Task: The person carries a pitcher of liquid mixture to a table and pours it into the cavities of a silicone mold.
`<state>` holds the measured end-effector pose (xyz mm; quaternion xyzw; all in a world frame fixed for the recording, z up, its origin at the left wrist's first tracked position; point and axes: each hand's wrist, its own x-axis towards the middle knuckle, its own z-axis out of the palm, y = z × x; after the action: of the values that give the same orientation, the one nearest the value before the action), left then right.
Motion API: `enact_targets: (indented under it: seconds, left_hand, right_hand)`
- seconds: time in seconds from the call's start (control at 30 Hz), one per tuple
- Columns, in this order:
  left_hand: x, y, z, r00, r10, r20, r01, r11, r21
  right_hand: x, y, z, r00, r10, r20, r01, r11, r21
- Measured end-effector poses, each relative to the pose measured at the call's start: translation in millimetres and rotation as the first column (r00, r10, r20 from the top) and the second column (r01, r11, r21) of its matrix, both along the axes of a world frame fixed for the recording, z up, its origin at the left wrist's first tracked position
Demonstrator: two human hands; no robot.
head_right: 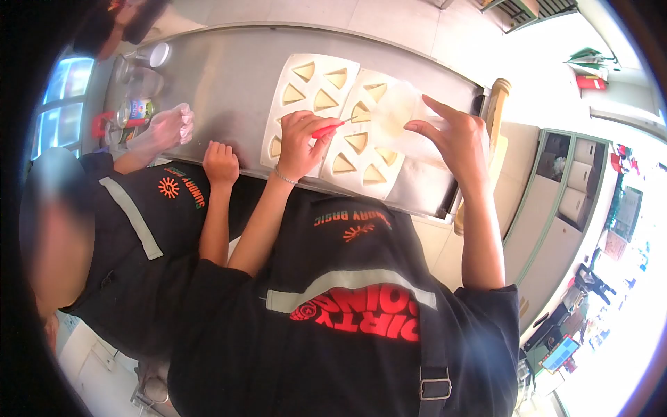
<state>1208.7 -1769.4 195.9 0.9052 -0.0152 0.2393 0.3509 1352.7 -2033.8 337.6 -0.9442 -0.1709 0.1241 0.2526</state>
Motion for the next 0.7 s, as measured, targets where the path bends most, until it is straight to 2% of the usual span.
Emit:
enact_targets:
  seconds: [0.03,0.17,0.33,0.53,0.7]
  left_hand:
    - [-3,0,2,1.0,0.001,0.013,-0.001,1.0,-0.01]
    - [-14,1,7,0.999,0.015,0.035,-0.014,0.999,-0.036]
    - [-30,4,6,1.0,0.017,0.012,-0.016,0.999,-0.035]
    - [-44,6,4,1.0,-0.019,0.007,0.02,0.999,-0.032]
    - [-44,6,3,1.0,-0.031,-0.005,0.031,0.999,-0.01]
  right_hand:
    - [-1,-4,0,1.0,-0.011,-0.001,0.011,0.999,0.042]
    - [-10,-17,7,0.997,-0.032,-0.064,0.034,0.999,0.035]
    - [-37,-19,4,0.999,0.05,-0.012,-0.047,0.987,0.151]
    - [-51,-16,-3,0.989,0.139,0.055,-0.142,0.988,0.063]
    - [-53,-15,-8,0.989,0.134,0.057,-0.138,0.988,0.07]
